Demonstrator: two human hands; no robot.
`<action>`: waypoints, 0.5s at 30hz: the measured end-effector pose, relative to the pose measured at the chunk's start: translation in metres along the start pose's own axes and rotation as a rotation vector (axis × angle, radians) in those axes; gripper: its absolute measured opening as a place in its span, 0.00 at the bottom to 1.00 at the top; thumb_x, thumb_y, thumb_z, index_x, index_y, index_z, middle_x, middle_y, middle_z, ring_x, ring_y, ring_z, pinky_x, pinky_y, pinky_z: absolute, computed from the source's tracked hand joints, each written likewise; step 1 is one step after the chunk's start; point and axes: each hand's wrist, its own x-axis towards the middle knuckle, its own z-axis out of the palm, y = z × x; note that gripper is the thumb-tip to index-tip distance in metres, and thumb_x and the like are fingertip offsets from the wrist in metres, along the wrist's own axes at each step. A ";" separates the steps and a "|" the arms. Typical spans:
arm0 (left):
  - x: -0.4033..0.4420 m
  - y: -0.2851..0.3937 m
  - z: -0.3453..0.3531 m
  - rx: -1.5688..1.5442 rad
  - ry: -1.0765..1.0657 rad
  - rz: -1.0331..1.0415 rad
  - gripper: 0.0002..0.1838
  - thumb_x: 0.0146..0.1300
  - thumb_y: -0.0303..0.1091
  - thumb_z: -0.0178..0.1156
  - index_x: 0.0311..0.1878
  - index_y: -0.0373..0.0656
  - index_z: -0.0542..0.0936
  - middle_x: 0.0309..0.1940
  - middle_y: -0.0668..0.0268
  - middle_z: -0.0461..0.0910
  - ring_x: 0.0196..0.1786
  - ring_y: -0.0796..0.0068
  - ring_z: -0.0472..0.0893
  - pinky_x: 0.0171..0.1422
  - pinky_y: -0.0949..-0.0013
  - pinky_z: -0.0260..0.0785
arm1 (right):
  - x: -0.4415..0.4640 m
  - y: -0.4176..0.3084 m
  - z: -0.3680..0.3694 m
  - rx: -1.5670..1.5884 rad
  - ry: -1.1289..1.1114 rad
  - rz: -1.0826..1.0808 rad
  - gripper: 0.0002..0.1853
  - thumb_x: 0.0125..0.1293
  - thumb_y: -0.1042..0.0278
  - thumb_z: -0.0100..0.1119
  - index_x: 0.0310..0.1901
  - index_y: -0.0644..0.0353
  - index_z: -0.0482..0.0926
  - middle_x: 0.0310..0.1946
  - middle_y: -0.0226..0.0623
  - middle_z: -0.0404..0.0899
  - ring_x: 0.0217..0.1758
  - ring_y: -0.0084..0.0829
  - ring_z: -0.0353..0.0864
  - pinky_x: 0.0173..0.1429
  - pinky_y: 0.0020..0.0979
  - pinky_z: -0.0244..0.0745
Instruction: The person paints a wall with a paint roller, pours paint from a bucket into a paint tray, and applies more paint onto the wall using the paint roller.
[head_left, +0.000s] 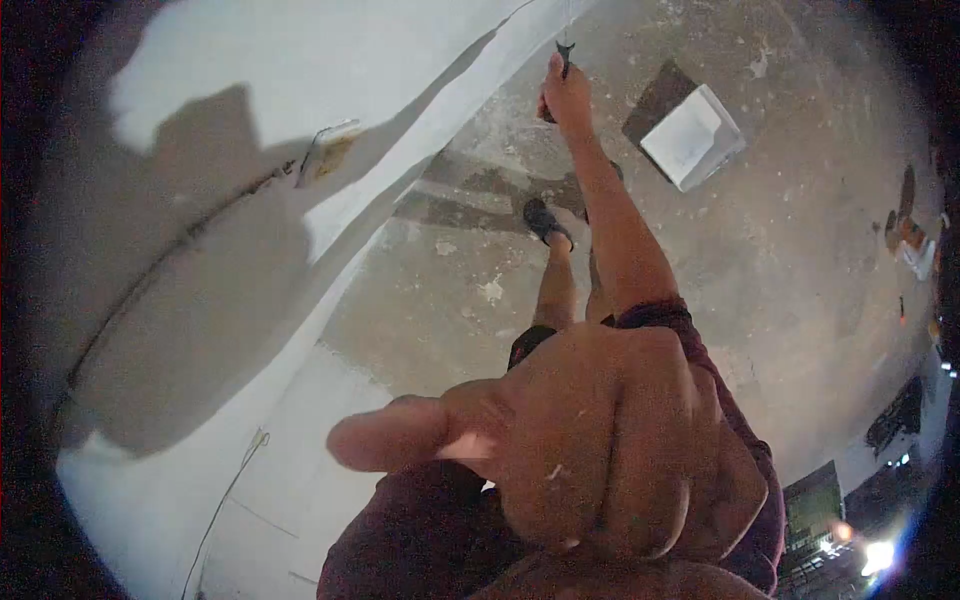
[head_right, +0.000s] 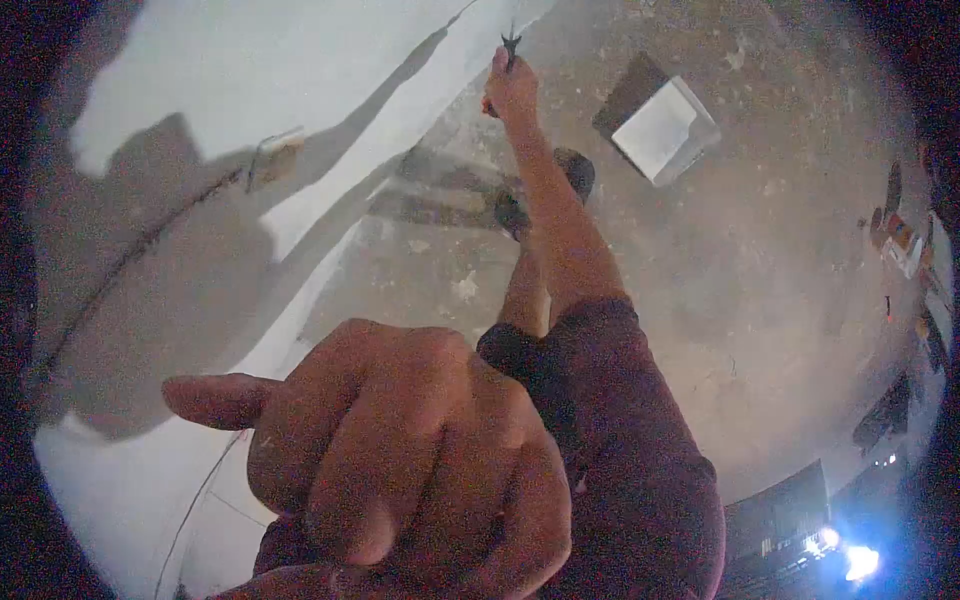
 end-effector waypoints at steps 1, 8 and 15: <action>0.015 0.017 0.005 0.129 0.116 -0.357 0.34 0.63 0.69 0.46 0.19 0.46 0.72 0.11 0.70 0.65 0.09 0.77 0.62 0.24 0.66 0.60 | 0.008 -0.003 -0.001 -0.002 0.051 0.031 0.29 0.73 0.47 0.41 0.23 0.66 0.73 0.11 0.41 0.74 0.16 0.37 0.79 0.24 0.39 0.73; 0.004 -0.033 -0.039 0.927 0.241 -0.423 0.22 0.62 0.47 0.59 0.17 0.46 0.72 0.10 0.67 0.64 0.09 0.69 0.60 0.17 0.63 0.55 | -0.072 0.083 0.055 -0.127 0.074 -0.396 0.27 0.74 0.48 0.41 0.28 0.65 0.73 0.13 0.40 0.73 0.17 0.34 0.79 0.24 0.39 0.73; 0.000 -0.042 -0.089 1.015 -0.274 -0.063 0.17 0.53 0.27 0.71 0.16 0.31 0.74 0.09 0.62 0.71 0.06 0.74 0.66 0.06 0.74 0.54 | 0.036 0.031 -0.006 0.065 -0.057 0.235 0.27 0.74 0.47 0.41 0.27 0.64 0.72 0.12 0.40 0.72 0.10 0.35 0.74 0.21 0.39 0.72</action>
